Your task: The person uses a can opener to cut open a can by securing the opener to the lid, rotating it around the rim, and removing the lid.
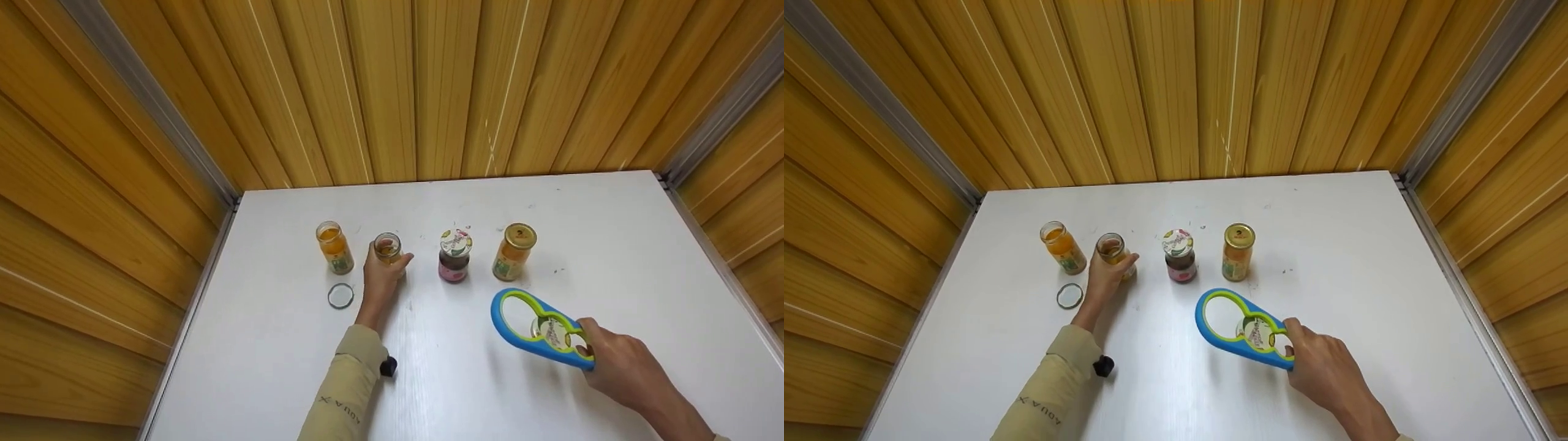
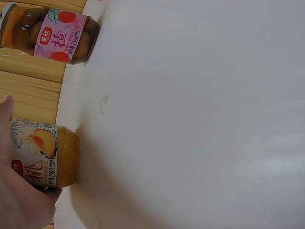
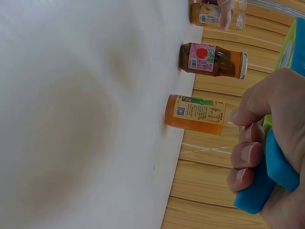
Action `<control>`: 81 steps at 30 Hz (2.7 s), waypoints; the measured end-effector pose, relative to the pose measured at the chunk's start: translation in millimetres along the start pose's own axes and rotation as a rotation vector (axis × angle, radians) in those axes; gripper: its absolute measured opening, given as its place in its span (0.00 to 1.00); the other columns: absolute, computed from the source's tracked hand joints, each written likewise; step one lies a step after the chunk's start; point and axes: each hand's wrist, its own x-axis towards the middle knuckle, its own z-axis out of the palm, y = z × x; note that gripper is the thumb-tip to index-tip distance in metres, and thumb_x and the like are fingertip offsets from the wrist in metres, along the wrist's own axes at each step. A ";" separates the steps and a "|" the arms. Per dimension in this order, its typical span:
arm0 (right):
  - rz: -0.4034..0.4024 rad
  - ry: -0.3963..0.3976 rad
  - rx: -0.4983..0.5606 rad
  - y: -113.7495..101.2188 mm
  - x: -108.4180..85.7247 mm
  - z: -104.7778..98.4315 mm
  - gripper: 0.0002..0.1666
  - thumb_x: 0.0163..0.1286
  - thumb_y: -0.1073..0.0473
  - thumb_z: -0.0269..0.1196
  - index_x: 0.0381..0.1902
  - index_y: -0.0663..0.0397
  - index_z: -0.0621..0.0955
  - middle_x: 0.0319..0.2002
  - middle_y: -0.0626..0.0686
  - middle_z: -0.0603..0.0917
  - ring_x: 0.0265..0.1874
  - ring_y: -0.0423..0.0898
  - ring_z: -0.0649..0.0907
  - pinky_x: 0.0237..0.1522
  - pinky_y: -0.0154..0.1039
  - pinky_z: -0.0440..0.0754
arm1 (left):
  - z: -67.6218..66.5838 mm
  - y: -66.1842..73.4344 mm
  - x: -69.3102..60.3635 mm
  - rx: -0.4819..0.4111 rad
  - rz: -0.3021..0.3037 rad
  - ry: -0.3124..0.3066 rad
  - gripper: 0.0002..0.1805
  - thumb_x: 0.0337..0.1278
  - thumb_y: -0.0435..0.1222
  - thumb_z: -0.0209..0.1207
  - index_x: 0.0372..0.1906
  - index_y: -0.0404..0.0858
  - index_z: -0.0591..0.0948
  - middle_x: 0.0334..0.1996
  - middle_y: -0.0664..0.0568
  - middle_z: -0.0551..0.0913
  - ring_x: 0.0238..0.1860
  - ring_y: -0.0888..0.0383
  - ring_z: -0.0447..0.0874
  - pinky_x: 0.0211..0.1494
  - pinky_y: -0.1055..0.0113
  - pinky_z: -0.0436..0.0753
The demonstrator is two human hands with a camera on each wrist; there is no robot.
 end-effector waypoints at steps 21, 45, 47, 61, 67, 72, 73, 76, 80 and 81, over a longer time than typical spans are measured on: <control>-0.033 0.086 -0.008 2.2 -8.2 -4.3 0.38 0.42 0.71 0.79 0.52 0.66 0.75 0.33 0.61 0.86 0.21 0.45 0.82 0.25 0.42 0.84 | 29.8 7.1 20.0 0.166 -0.090 0.289 0.42 0.50 0.52 0.77 0.65 0.40 0.71 0.59 0.47 0.77 0.63 0.51 0.76 0.69 0.57 0.73; -0.048 0.071 -0.007 -3.3 -9.4 -10.1 0.38 0.44 0.70 0.78 0.54 0.66 0.74 0.33 0.62 0.87 0.23 0.48 0.84 0.27 0.47 0.86 | 10.4 8.5 6.3 0.177 -0.048 0.214 0.55 0.52 0.42 0.76 0.78 0.36 0.55 0.67 0.33 0.69 0.68 0.40 0.70 0.74 0.47 0.68; -0.050 0.073 -0.006 -3.8 -9.4 -11.1 0.38 0.44 0.70 0.78 0.54 0.67 0.74 0.34 0.62 0.87 0.24 0.48 0.84 0.27 0.48 0.86 | 7.4 8.0 0.9 0.156 -0.053 0.217 0.53 0.53 0.42 0.75 0.78 0.34 0.55 0.66 0.32 0.69 0.68 0.39 0.70 0.74 0.47 0.68; -0.094 0.109 -0.004 -12.3 -0.7 -17.0 0.39 0.45 0.69 0.79 0.55 0.66 0.74 0.35 0.63 0.87 0.23 0.48 0.83 0.27 0.46 0.86 | -8.2 29.8 -53.7 0.069 -0.227 0.075 0.45 0.68 0.42 0.64 0.79 0.28 0.54 0.72 0.34 0.62 0.76 0.40 0.59 0.78 0.48 0.62; -0.134 0.128 0.000 -20.5 7.5 -17.8 0.37 0.46 0.69 0.78 0.54 0.66 0.75 0.35 0.62 0.87 0.23 0.47 0.82 0.25 0.44 0.84 | -5.8 45.0 -78.1 0.002 -0.293 -0.077 0.40 0.70 0.44 0.62 0.78 0.31 0.60 0.74 0.37 0.62 0.74 0.42 0.63 0.73 0.49 0.70; -0.168 0.141 0.000 -30.8 15.9 -14.9 0.36 0.46 0.69 0.79 0.53 0.65 0.76 0.34 0.60 0.88 0.22 0.45 0.81 0.25 0.42 0.82 | -7.4 57.6 -92.9 -0.039 -0.391 -0.240 0.34 0.71 0.48 0.60 0.74 0.36 0.70 0.71 0.41 0.72 0.69 0.44 0.73 0.69 0.49 0.74; -0.172 0.140 0.001 -33.3 17.8 -14.2 0.35 0.46 0.68 0.79 0.53 0.65 0.76 0.34 0.60 0.88 0.22 0.45 0.81 0.25 0.42 0.82 | -8.1 59.3 -94.7 -0.046 -0.410 -0.267 0.32 0.72 0.49 0.60 0.74 0.37 0.72 0.70 0.41 0.73 0.68 0.43 0.75 0.69 0.48 0.74; -0.183 0.136 0.003 -41.0 23.3 -11.8 0.35 0.47 0.67 0.79 0.53 0.65 0.76 0.35 0.59 0.88 0.22 0.44 0.80 0.25 0.41 0.82 | -9.8 65.2 -98.9 -0.096 -0.473 -0.325 0.29 0.76 0.49 0.57 0.72 0.39 0.74 0.69 0.43 0.75 0.68 0.43 0.76 0.71 0.48 0.72; -0.199 0.127 0.011 -52.2 29.3 -8.0 0.36 0.47 0.65 0.80 0.54 0.64 0.76 0.35 0.58 0.88 0.23 0.44 0.81 0.26 0.42 0.82 | -11.5 71.9 -104.7 -0.233 -0.515 -0.397 0.28 0.79 0.49 0.53 0.71 0.35 0.75 0.69 0.42 0.76 0.68 0.46 0.77 0.69 0.54 0.76; -0.203 0.125 0.012 -55.2 30.7 -6.9 0.36 0.46 0.65 0.80 0.54 0.63 0.76 0.35 0.58 0.88 0.23 0.44 0.81 0.27 0.41 0.82 | -12.0 73.3 -106.8 -0.281 -0.519 -0.422 0.28 0.79 0.50 0.52 0.70 0.34 0.75 0.69 0.42 0.76 0.67 0.47 0.77 0.67 0.56 0.78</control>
